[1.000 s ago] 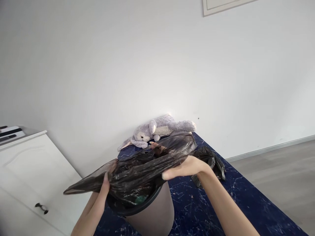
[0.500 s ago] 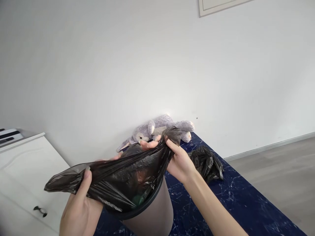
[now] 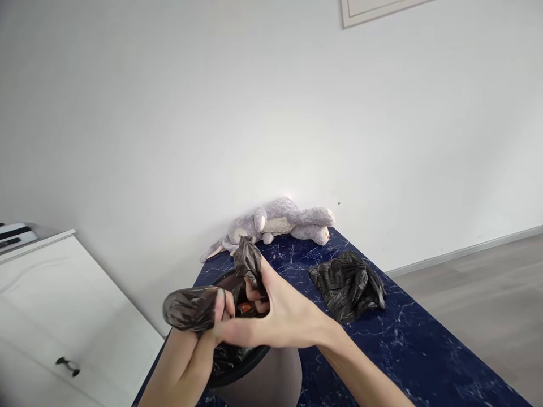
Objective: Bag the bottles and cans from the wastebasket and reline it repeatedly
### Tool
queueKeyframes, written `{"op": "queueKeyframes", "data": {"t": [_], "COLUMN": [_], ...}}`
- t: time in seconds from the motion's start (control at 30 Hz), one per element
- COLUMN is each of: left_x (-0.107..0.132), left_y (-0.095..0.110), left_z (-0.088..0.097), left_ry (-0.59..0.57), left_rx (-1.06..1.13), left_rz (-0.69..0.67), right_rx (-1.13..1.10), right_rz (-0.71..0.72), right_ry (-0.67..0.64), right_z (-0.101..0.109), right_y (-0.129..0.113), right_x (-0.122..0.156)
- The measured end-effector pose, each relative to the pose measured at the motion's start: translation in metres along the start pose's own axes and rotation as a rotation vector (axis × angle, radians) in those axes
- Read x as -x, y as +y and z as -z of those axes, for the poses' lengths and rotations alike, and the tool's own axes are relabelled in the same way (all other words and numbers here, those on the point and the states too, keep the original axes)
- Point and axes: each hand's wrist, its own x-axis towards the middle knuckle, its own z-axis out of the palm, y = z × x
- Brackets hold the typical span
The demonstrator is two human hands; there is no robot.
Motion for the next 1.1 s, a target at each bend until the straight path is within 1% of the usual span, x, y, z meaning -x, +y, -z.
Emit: {"op": "queueKeyframes", "data": {"t": [0.03,0.07,0.17,0.2,0.27,0.3,0.37,0.43,0.47,0.5,0.57,0.67,0.73,0.8,0.87,0.93,0.97,1.03,1.1], "left_x": [-0.001,-0.003,-0.006,-0.007,-0.008,-0.008,-0.007,-0.006,-0.005,-0.004,-0.002,-0.003,-0.005,-0.006,-0.007,-0.007,-0.007,-0.007,-0.007], "left_y": [-0.001,-0.002,-0.004,-0.004,-0.002,-0.001,0.002,0.005,0.006,0.006,0.004,0.001,0.001,0.002,0.003,0.003,0.001,-0.004,-0.011], "left_z": [0.000,0.000,-0.003,-0.004,-0.008,-0.010,-0.014,-0.016,-0.016,-0.015,-0.012,-0.003,0.002,0.004,0.006,0.007,0.007,0.010,0.013], "left_ry": [-0.020,-0.038,-0.084,-0.091,-0.080,-0.073,-0.048,-0.061,-0.082,-0.105,-0.168,-0.240,-0.273,-0.297,-0.295,-0.252,-0.206,-0.077,0.053], "left_rx": [-0.070,-0.127,-0.298,-0.374,-0.531,-0.589,-0.643,-0.625,-0.593,-0.548,-0.431,-0.287,-0.242,-0.186,-0.085,0.046,0.112,0.233,0.346], "left_rz": [-0.056,-0.080,-0.061,-0.095,-0.223,-0.288,-0.386,-0.438,-0.434,-0.406,-0.300,-0.181,-0.124,-0.056,0.018,0.084,0.114,0.156,0.175], "right_rx": [0.039,0.086,0.275,0.331,0.395,0.408,0.398,0.341,0.303,0.264,0.191,0.088,0.014,-0.060,-0.126,-0.171,-0.199,-0.280,-0.365], "right_rz": [0.014,0.034,0.084,0.094,0.120,0.132,0.154,0.163,0.165,0.165,0.148,0.082,0.020,-0.035,-0.050,0.001,0.042,0.114,0.135], "right_ry": [-0.012,0.002,0.102,0.121,0.137,0.149,0.214,0.299,0.329,0.351,0.377,0.398,0.373,0.318,0.259,0.209,0.188,0.166,0.199], "right_z": [-0.002,-0.005,-0.018,-0.022,-0.029,-0.032,-0.035,-0.036,-0.036,-0.035,-0.034,-0.032,-0.031,-0.028,-0.023,-0.018,-0.015,-0.012,-0.011], "right_y": [-0.001,-0.002,-0.003,-0.003,-0.001,0.000,0.002,0.004,0.005,0.005,0.006,0.004,0.001,0.001,0.003,0.006,0.008,0.009,0.007], "right_x": [0.001,0.002,0.004,0.004,0.005,0.005,0.006,0.005,0.004,0.004,0.003,0.003,0.003,0.003,0.003,0.002,0.002,0.000,-0.003]}}
